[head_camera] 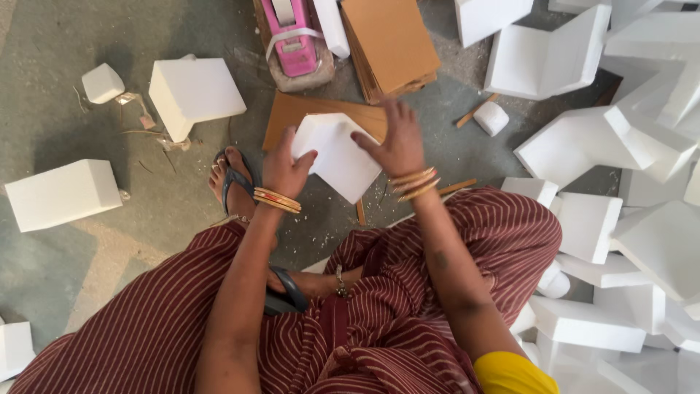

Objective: The person sits on the floor and assembles small boxes by placing white foam inserts onto brown cardboard pieces. They use a tape dispenser to secure the foam to the cardboard, then stack the completed boxes. The workspace is cluttered with foam pieces and cardboard.

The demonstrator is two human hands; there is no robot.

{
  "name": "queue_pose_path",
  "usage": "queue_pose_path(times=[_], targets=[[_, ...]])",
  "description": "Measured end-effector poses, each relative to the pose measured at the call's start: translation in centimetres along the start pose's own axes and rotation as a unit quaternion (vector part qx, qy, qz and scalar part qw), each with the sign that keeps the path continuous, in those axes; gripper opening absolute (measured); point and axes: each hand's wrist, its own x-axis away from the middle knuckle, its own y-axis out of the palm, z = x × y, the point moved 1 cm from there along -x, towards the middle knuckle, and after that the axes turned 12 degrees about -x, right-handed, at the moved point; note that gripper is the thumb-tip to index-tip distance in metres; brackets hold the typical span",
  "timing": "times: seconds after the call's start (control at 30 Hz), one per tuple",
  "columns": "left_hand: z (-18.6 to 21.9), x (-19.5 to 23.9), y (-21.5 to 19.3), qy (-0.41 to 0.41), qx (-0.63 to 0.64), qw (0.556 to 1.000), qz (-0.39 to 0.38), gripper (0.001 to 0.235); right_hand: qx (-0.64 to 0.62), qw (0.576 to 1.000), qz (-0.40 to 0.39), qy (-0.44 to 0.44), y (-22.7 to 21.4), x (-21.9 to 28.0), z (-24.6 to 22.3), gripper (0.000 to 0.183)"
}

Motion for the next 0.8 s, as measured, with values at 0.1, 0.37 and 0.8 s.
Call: queue_pose_path(times=[0.1,0.37,0.8], targets=[[1.2,0.2,-1.0,0.104,0.064,0.99,0.071,0.046,-0.103,0.988,-0.096,0.058,-2.5,-1.8,0.1,0.102],[-0.7,0.5,0.7,0.059,0.129,0.972,0.187,0.038,-0.189,0.981,-0.051,0.017,-2.0,-0.7,-2.9,0.069],[-6.1,0.8,5.1,-0.014,0.129,0.969,0.21,0.034,-0.047,0.985,-0.161,0.032,-0.6,0.5,-5.4,0.066]])
